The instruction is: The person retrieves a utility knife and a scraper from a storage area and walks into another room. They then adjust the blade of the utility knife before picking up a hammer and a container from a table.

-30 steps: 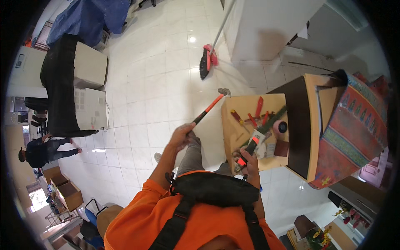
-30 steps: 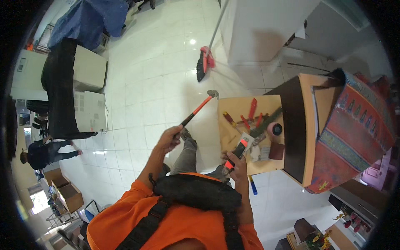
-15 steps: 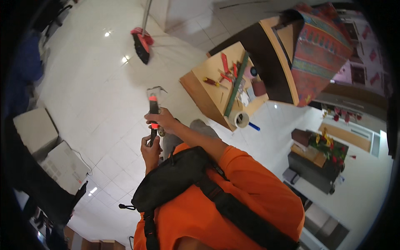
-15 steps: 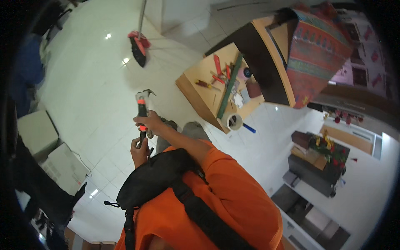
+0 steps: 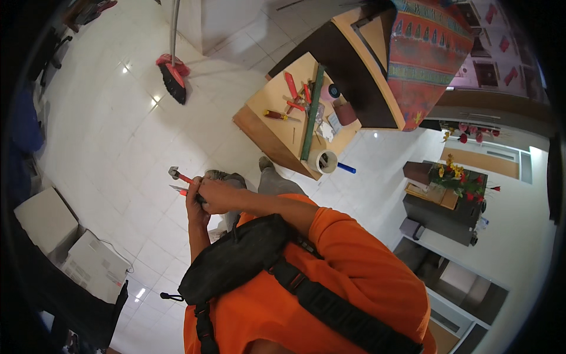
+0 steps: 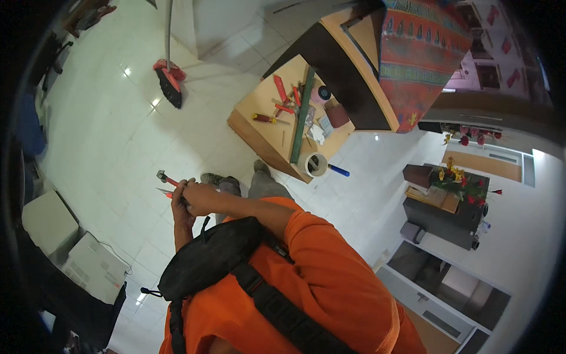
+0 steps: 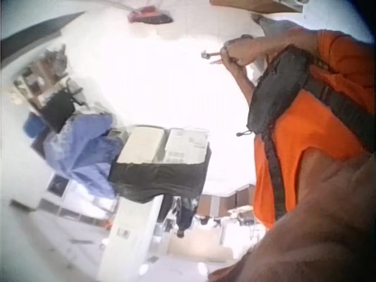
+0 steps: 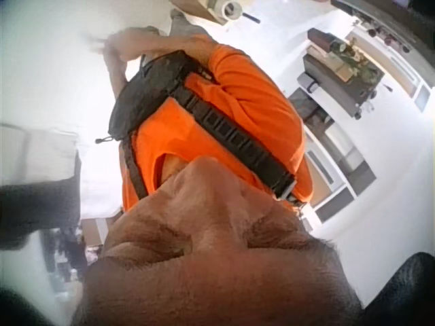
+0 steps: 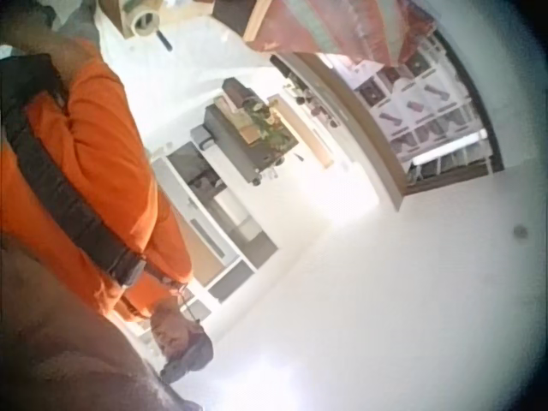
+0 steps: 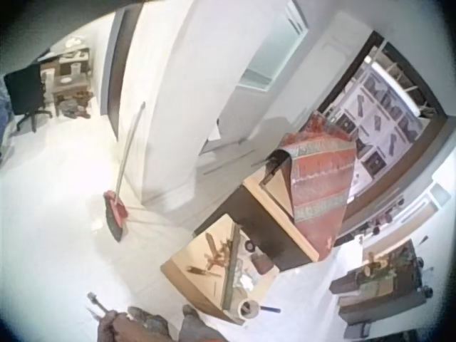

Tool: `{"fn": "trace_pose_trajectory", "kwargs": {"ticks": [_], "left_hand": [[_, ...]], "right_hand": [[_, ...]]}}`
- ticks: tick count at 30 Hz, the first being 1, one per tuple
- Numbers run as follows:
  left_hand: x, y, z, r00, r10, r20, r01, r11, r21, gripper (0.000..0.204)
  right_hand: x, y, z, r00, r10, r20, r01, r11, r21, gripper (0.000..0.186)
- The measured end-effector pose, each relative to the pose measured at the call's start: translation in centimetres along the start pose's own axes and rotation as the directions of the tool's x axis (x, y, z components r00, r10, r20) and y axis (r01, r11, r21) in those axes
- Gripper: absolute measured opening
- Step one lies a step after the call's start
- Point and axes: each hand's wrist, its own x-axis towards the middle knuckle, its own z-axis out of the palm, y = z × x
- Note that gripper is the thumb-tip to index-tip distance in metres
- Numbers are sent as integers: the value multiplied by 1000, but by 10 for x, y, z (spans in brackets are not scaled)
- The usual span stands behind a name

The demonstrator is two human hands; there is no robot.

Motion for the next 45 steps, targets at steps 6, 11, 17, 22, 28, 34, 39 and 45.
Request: {"fn": "trace_pose_trajectory", "kwargs": {"ticks": [6, 11, 17, 22, 28, 34, 39, 45], "left_hand": [[7, -40, 29, 999, 23, -28, -21, 998, 54, 22], [2, -86, 68, 1000, 9, -26, -8, 999, 54, 19], [4, -183, 119, 984, 103, -148, -79, 984, 161, 22], [4, -241, 169, 966, -40, -256, 68, 993, 100, 24], [10, -276, 200, 933, -74, -352, 99, 994, 54, 20], [7, -268, 156, 904, -9, -427, 10, 1000, -1, 13], [-17, -266, 121, 781, 20, -624, 105, 981, 164, 13], [-57, -256, 67, 770, -54, -635, 179, 975, 135, 29]], "right_hand": [[-41, 46, -18, 997, -54, 46, 48, 991, 125, 54], [-98, 106, -45, 978, -209, 5, 194, 917, 349, 59], [-162, 191, -60, 982, -187, 37, 151, 882, 447, 66], [-230, 232, -89, 994, -107, 7, 89, 865, 494, 71], [-273, 267, -94, 993, -83, -85, 118, 778, 617, 61], [-309, 353, -87, 872, 306, -383, 89, 670, 737, 43], [-297, 453, -62, 658, 519, -545, -501, 843, 198, 44], [-299, 467, -68, 819, 519, -245, -345, 786, 512, 40]]}}
